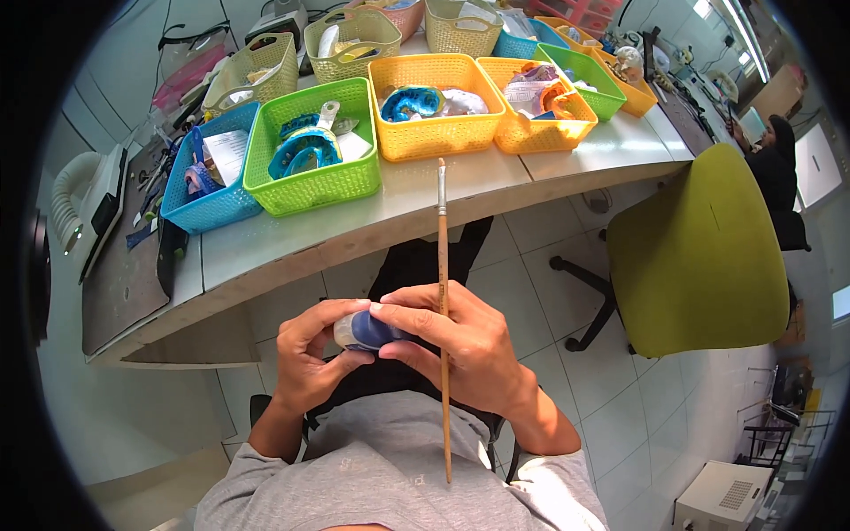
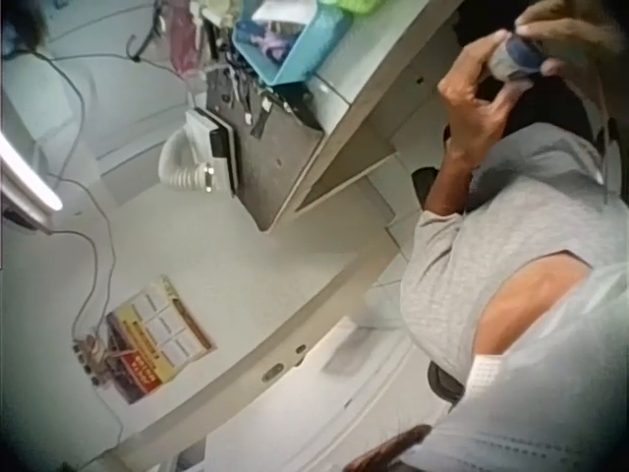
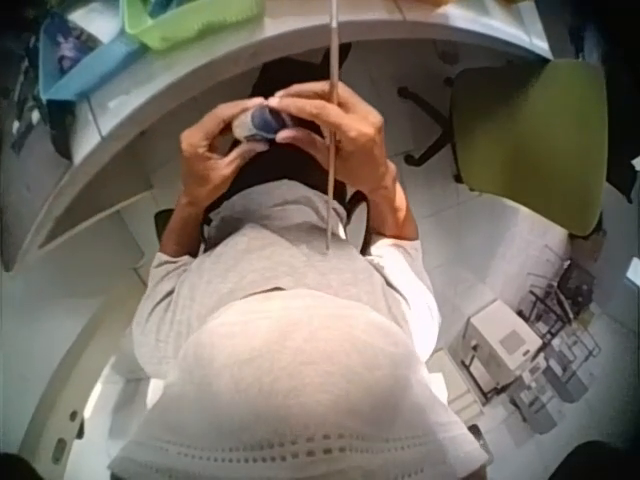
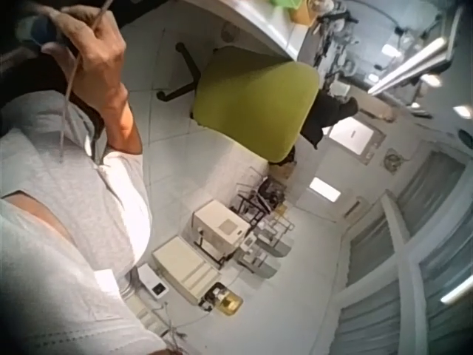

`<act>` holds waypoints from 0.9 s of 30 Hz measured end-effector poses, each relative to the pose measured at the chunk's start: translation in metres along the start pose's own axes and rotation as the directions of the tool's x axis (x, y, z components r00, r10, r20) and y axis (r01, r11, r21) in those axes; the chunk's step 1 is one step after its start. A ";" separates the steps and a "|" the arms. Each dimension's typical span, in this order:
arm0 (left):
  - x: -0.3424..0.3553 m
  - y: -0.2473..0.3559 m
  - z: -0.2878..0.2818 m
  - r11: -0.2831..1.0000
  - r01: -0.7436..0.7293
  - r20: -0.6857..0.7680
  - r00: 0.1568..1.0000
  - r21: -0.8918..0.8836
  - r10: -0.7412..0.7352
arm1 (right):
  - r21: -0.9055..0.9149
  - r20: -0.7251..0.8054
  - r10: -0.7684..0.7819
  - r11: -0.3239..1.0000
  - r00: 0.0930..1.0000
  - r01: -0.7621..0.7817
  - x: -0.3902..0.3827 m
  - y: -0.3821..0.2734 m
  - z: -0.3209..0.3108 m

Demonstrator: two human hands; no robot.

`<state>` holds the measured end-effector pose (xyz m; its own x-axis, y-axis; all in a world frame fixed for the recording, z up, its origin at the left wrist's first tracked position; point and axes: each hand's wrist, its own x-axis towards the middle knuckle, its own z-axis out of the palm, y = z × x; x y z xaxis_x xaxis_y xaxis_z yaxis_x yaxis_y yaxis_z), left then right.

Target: Applying Vaseline as a separating agent to a dental impression tray and preparing an applicator gun.

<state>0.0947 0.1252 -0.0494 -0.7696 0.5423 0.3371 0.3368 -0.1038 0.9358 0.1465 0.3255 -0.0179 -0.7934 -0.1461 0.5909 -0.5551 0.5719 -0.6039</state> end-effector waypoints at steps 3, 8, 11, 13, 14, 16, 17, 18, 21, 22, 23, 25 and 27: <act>0.009 0.001 0.009 0.997 0.000 0.029 1.000 -0.074 0.002 | -0.032 -0.006 -0.007 0.999 1.000 0.007 0.001 -0.004 -0.014; 0.024 0.002 0.013 0.993 -0.094 0.036 0.995 -0.071 0.097 | -0.082 -0.023 0.016 0.996 1.000 -0.018 0.000 -0.004 -0.020; 0.027 0.003 0.022 0.993 -0.057 -0.075 0.996 -0.106 0.050 | -0.101 -0.104 0.003 0.995 0.995 -0.014 0.001 0.000 -0.015; 0.033 0.002 0.020 0.991 -0.048 -0.051 0.998 -0.123 0.042 | -0.069 -0.140 0.037 0.997 0.989 -0.047 0.004 0.002 -0.015; 0.033 0.003 0.018 0.991 -0.034 -0.028 0.999 -0.130 0.030 | -0.062 -0.137 0.044 0.997 0.990 -0.053 0.005 0.003 -0.016; 0.038 -0.002 0.014 0.985 -0.022 0.003 1.000 -0.169 0.022 | 0.012 -0.075 0.091 0.996 0.993 -0.090 0.008 0.005 -0.020; 0.040 -0.004 0.012 0.978 -0.017 0.035 0.999 -0.210 0.025 | 0.017 -0.066 0.088 0.996 0.994 -0.087 0.011 0.006 -0.020; 0.041 -0.006 0.010 0.978 -0.009 0.037 0.999 -0.208 0.017 | 0.023 -0.067 0.094 0.995 0.993 -0.093 0.012 0.007 -0.021; 0.043 -0.012 0.004 0.962 0.027 0.114 0.993 -0.272 0.004 | 0.071 -0.014 0.121 0.990 0.992 -0.120 0.016 0.011 -0.023; 0.045 -0.013 0.002 0.962 0.035 0.118 0.993 -0.271 -0.002 | 0.074 -0.016 0.128 0.989 0.992 -0.127 0.017 0.011 -0.024; 0.046 -0.013 -0.001 0.959 0.045 0.134 0.991 -0.280 -0.007 | 0.053 -0.007 0.122 0.991 0.993 -0.121 0.017 0.010 -0.024; 0.047 -0.013 -0.007 0.961 0.042 0.172 0.985 -0.273 0.006 | 0.024 0.004 0.072 0.997 0.997 -0.072 0.020 0.011 -0.026; 0.047 -0.019 -0.009 0.945 0.014 0.177 0.983 -0.326 0.046 | 0.014 0.025 0.123 0.992 0.992 -0.123 0.026 0.004 -0.034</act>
<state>0.0473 0.1452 -0.0503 -0.6447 0.6762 0.3564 0.1302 -0.3624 0.9229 0.1322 0.3512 0.0131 -0.8615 -0.0946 0.4988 -0.4564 0.5746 -0.6794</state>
